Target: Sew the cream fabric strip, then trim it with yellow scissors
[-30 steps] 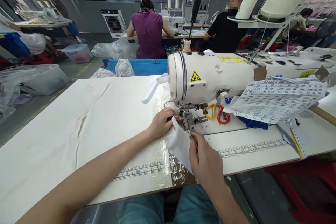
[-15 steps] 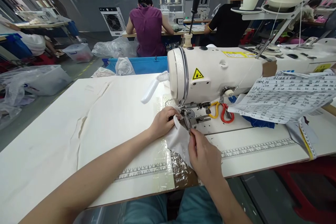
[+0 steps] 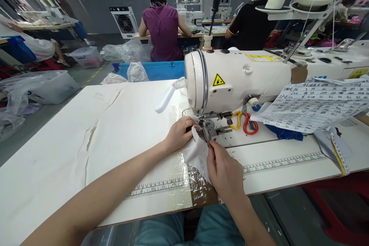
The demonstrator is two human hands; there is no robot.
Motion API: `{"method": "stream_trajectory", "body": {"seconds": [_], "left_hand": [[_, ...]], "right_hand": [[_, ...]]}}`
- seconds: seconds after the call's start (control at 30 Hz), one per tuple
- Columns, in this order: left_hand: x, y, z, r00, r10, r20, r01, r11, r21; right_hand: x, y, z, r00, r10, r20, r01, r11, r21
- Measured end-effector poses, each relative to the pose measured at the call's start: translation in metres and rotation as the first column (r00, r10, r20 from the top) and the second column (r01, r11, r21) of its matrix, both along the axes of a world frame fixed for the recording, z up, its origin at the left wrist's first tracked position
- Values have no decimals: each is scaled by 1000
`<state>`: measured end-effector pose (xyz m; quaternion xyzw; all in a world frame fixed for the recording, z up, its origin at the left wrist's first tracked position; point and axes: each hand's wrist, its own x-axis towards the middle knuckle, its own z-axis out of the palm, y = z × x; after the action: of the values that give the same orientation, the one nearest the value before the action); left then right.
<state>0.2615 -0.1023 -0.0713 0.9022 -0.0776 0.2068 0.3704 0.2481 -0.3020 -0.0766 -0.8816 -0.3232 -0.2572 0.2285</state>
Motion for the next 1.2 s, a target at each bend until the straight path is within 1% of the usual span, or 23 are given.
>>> {"method": "stream_trajectory", "body": {"seconds": [0.17, 0.37, 0.47, 0.53, 0.6, 0.73, 0.83, 0.93, 1.03, 1.13, 1.2], "left_hand": [[2, -1, -1, 999, -4, 49, 1, 998, 58], [6, -2, -3, 987, -35, 158, -3, 971, 239], [7, -1, -4, 985, -41, 170, -9, 959, 283], [8, 0, -5, 986, -34, 164, -11, 963, 268], [7, 1, -5, 990, -19, 141, -12, 976, 219], [4, 3, -3, 999, 7, 36, -11, 994, 110], [3, 3, -1, 1000, 5, 26, -8, 995, 95], [4, 2, 0, 995, -19, 102, 1, 986, 168], [3, 0, 2, 983, -79, 164, 24, 948, 317], [0, -1, 8, 985, -135, 104, 77, 895, 439], [-4, 0, 14, 983, -181, 41, 139, 864, 484]], "right_hand": [[0, -1, 1, 999, 32, 10, -32, 999, 12], [0, -1, 0, 1000, 27, -12, -27, 999, -17], [0, -1, 0, 999, 29, -22, -30, 999, -33], [0, -1, 0, 999, 29, -38, -30, 999, -30], [0, -1, 0, 998, 26, -53, -27, 999, -24], [0, -1, 0, 998, 22, -64, -23, 1000, -13], [0, -1, 1, 997, 8, -79, -10, 1000, -28], [1, 1, 1, 995, -12, -99, 5, 998, -66], [3, 3, 2, 995, -20, -97, 9, 995, -103], [-2, 1, 4, 997, -26, -72, 16, 991, -134], [-12, -7, 4, 997, -35, -64, 29, 995, -92]]}}
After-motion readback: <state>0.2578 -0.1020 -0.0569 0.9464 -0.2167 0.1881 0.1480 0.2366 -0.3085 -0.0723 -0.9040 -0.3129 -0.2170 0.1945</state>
